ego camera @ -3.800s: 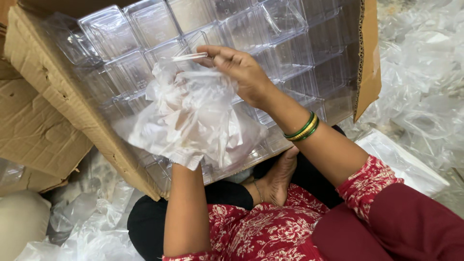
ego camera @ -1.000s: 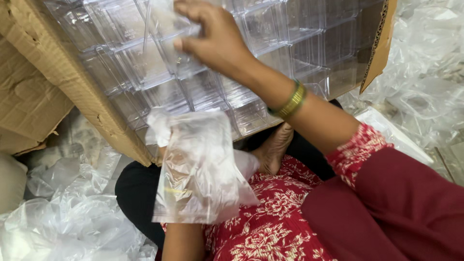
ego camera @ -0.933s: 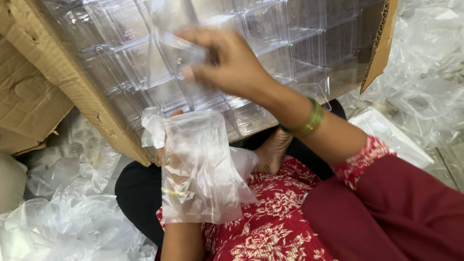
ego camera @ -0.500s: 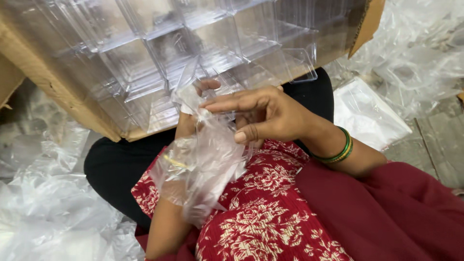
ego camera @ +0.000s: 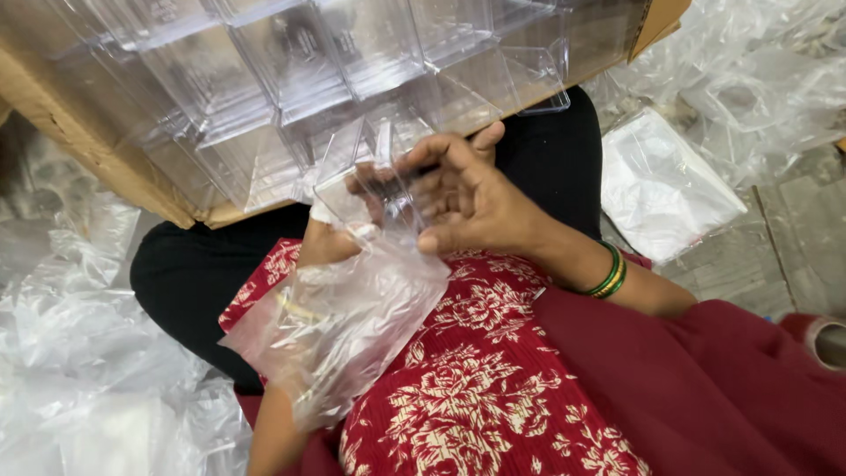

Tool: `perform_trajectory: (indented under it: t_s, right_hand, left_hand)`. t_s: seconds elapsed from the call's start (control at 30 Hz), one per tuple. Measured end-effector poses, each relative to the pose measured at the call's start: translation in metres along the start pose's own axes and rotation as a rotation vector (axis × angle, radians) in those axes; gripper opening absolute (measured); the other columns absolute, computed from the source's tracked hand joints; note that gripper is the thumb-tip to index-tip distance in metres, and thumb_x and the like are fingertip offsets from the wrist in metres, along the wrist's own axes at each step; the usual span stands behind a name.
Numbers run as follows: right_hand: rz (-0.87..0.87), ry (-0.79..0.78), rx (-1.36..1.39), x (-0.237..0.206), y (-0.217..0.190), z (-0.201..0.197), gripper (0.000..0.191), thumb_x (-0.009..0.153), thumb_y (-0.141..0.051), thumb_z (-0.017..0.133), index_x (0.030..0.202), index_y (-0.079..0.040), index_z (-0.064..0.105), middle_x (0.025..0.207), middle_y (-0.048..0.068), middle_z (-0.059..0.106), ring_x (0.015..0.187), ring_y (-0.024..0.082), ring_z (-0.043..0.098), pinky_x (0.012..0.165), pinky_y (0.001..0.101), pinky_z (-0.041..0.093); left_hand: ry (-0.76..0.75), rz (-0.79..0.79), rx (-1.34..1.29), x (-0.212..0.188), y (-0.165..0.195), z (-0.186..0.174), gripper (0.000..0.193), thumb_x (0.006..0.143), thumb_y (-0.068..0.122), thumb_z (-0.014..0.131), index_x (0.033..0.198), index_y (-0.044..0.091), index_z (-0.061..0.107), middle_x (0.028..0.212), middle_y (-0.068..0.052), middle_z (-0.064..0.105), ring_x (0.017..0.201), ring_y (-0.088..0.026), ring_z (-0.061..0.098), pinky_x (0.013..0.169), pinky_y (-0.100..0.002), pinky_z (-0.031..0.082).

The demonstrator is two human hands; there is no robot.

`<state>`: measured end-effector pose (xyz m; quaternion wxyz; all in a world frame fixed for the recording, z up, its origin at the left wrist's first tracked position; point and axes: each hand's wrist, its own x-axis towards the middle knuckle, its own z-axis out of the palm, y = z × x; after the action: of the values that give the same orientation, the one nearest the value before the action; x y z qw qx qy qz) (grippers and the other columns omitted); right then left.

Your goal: The person sits on the floor and wraps small clear plastic boxes in thin plastic bags one at a time, then places the wrapped boxes into the compartments of a larger clear plastic organizer box resting on their lap.

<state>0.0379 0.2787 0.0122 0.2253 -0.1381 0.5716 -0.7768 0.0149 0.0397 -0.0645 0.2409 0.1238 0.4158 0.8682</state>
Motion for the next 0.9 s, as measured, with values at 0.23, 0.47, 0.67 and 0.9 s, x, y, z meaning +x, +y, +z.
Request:
perform_trajectory:
  t_s: [0.23,0.47,0.67,0.9]
  right_hand:
    - [-0.068,0.059,-0.093,-0.005,-0.002,0.017,0.101,0.083,0.003,0.083,0.157,-0.020,0.018,0.146,0.015,0.043,0.136,0.024,0.056,0.116,0.0425,0.055]
    - [0.043,-0.089,-0.148,-0.002,-0.002,0.028,0.109,0.084,0.000,0.084,0.165,-0.020,0.013,0.151,0.015,0.047,0.140,0.028,0.058,0.115,0.0455,0.047]
    - [0.123,-0.072,-0.216,0.000,-0.010,0.031,0.102,0.081,-0.003,0.085,0.163,-0.014,0.026,0.151,0.015,0.052,0.136,0.027,0.059,0.117,0.0422,0.051]
    - [-0.131,-0.127,-0.563,0.019,-0.027,0.041,0.095,0.082,-0.007,0.086,0.162,-0.013,0.033,0.153,0.016,0.047,0.142,0.030,0.057,0.118,0.0425,0.051]
  left_hand:
    - [0.088,-0.076,0.183,-0.045,-0.003,0.013,0.073,0.076,0.001,0.074,0.143,-0.005,0.046,0.129,-0.019,0.064,0.118,-0.027,0.066,0.100,-0.040,0.055]
    - [0.105,-0.034,-0.035,-0.051,0.002,0.020,0.072,0.075,0.003,0.075,0.139,-0.007,0.045,0.128,-0.022,0.065,0.115,-0.032,0.069,0.096,-0.047,0.058]
    - [0.122,-0.033,-0.032,-0.052,0.005,0.023,0.079,0.075,0.013,0.081,0.143,-0.003,0.043,0.129,-0.020,0.064,0.115,-0.030,0.067,0.096,-0.044,0.057]
    - [0.038,0.040,0.027,-0.030,0.027,0.021,0.078,0.077,0.014,0.083,0.143,-0.005,0.048,0.129,-0.017,0.064,0.116,-0.025,0.067,0.098,-0.040,0.056]
